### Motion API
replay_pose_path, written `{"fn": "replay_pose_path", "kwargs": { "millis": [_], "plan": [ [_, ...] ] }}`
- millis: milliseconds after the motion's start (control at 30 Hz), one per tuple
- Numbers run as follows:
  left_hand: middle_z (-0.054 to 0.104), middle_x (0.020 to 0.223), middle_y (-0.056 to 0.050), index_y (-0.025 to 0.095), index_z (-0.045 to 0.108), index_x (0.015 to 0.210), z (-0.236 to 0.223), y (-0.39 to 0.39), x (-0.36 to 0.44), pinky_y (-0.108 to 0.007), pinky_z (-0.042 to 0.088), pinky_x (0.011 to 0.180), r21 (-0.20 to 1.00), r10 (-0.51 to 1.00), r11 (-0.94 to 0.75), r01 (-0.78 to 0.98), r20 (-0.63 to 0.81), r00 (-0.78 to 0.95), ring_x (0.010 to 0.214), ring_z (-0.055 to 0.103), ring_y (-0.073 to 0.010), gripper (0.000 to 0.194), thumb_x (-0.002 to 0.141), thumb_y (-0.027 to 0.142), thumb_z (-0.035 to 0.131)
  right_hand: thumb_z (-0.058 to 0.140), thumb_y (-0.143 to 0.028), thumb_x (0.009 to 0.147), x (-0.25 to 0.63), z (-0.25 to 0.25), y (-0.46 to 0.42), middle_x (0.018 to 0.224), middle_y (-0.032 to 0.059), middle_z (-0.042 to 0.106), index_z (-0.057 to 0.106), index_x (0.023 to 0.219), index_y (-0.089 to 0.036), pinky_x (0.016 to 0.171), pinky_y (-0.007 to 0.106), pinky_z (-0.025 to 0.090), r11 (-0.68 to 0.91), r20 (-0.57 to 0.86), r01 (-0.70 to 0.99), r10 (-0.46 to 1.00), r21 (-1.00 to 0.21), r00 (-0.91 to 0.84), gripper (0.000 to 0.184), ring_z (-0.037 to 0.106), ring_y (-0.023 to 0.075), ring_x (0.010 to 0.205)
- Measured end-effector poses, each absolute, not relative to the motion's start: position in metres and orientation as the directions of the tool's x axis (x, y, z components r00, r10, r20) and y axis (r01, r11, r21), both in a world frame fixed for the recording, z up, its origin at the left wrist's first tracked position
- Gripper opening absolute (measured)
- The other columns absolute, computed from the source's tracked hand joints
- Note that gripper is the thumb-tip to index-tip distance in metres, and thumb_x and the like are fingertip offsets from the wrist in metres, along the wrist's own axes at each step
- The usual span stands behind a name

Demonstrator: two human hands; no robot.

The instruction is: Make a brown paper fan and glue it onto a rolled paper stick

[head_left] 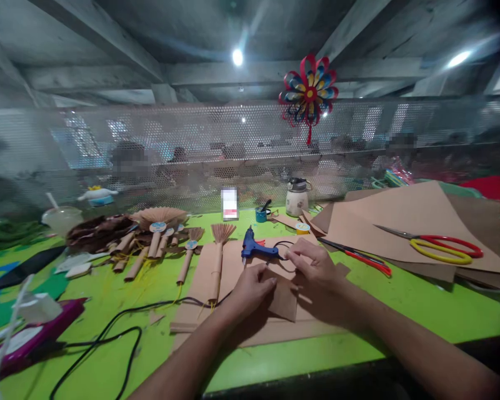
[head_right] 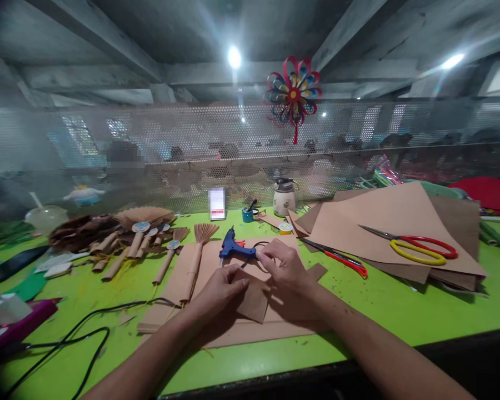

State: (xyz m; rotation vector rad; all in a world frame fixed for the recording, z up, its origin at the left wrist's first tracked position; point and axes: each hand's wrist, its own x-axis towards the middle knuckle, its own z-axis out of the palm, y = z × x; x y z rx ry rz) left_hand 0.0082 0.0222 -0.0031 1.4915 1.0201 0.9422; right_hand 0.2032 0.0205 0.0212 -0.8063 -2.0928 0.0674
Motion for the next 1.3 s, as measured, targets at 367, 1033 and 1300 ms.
{"fn": "replay_pose_path", "kwargs": {
  "millis": [367, 1033, 1300],
  "plan": [
    [0.066, 0.081, -0.006, 0.015, 0.059, 0.091, 0.015, 0.022, 0.001, -0.027, 0.048, 0.063, 0.988, 0.970, -0.020, -0.156, 0.057, 0.236, 0.069, 0.062, -0.0178, 0.034, 0.069, 0.035, 0.074, 0.061, -0.046, 0.083, 0.201, 0.006, 0.033, 0.073, 0.0029, 0.059, 0.065, 0.092, -0.020, 0.055, 0.026, 0.041, 0.277, 0.251, 0.103, 0.945, -0.955, -0.210, 0.028, 0.052, 0.0150, 0.063],
    [0.064, 0.069, -0.003, 0.014, 0.062, 0.079, 0.011, 0.016, 0.010, -0.026, 0.044, 0.063, 0.977, 0.942, 0.096, -0.191, -0.027, 0.334, 0.066, 0.060, -0.0165, 0.035, 0.061, 0.038, 0.080, 0.073, -0.043, 0.073, 0.189, -0.003, 0.027, 0.055, -0.0053, 0.046, 0.058, 0.072, -0.017, 0.048, 0.022, 0.025, 0.167, 0.166, -0.006, 0.973, -0.986, -0.163, 0.030, 0.037, 0.0085, 0.050],
    [0.064, 0.073, -0.003, 0.013, 0.063, 0.079, 0.015, 0.018, 0.005, -0.024, 0.043, 0.061, 0.994, 0.937, -0.066, -0.084, 0.091, 0.339, 0.067, 0.057, -0.0145, 0.029, 0.068, 0.038, 0.075, 0.079, -0.032, 0.066, 0.189, 0.005, 0.022, 0.059, -0.0042, 0.051, 0.066, 0.084, -0.019, 0.049, 0.023, 0.026, 0.078, 0.137, -0.199, 0.944, -0.977, -0.300, 0.025, 0.039, 0.0083, 0.050]
  ]
}}
